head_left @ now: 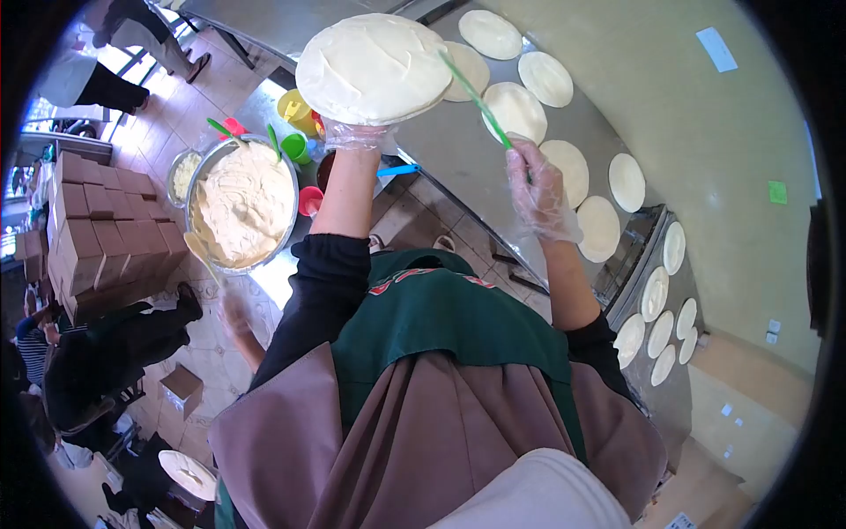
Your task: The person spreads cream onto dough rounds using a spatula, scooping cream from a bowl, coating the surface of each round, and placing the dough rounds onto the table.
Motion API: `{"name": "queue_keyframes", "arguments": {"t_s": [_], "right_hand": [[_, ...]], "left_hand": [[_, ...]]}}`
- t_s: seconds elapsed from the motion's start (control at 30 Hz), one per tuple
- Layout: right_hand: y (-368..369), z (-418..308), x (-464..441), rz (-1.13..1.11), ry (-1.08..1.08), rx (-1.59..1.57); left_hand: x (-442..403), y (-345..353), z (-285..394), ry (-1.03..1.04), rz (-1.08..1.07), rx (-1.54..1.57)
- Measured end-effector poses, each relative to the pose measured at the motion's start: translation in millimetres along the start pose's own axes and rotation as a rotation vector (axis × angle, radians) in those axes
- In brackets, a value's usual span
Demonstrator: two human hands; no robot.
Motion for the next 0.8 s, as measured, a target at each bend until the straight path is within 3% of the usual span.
{"name": "queue_keyframes", "arguments": {"t_s": [0.1, 0.37, 0.5, 0.57, 0.8], "right_hand": [[17.7, 1.9, 12.5, 0.059, -0.127, 0.002], [29.3, -20.5, 37.1, 0.028, -0.289, -0.142], [-15.5, -2.2, 26.7, 0.122, -0.141, -0.100], [-34.3, 18.9, 18.6, 0.047, 0.029, -0.163], [-51.3, 45.6, 9.8, 0.089, -0.116, -0.020]], "left_hand": [[-6.2, -10.8, 0.1, 0.100, 0.075, -0.068], [-7.4, -17.7, -9.1, -0.007, 0.020, -0.053], [-7.4, -20.0, -14.1, -0.070, -0.015, -0.041], [-7.5, -22.5, -16.6, -0.103, -0.032, -0.035], [-14.9, -30.6, -31.1, -0.143, -0.093, -0.075]]}}
Point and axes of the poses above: each hand's wrist, its own x-axis away from the middle knuckle, its own y-axis out of the palm, z = x × y, the point moved 5 cm from there along -x, towards the middle knuckle, and after that the axes turned 11 degrees about -z, right-handed, at the moved point
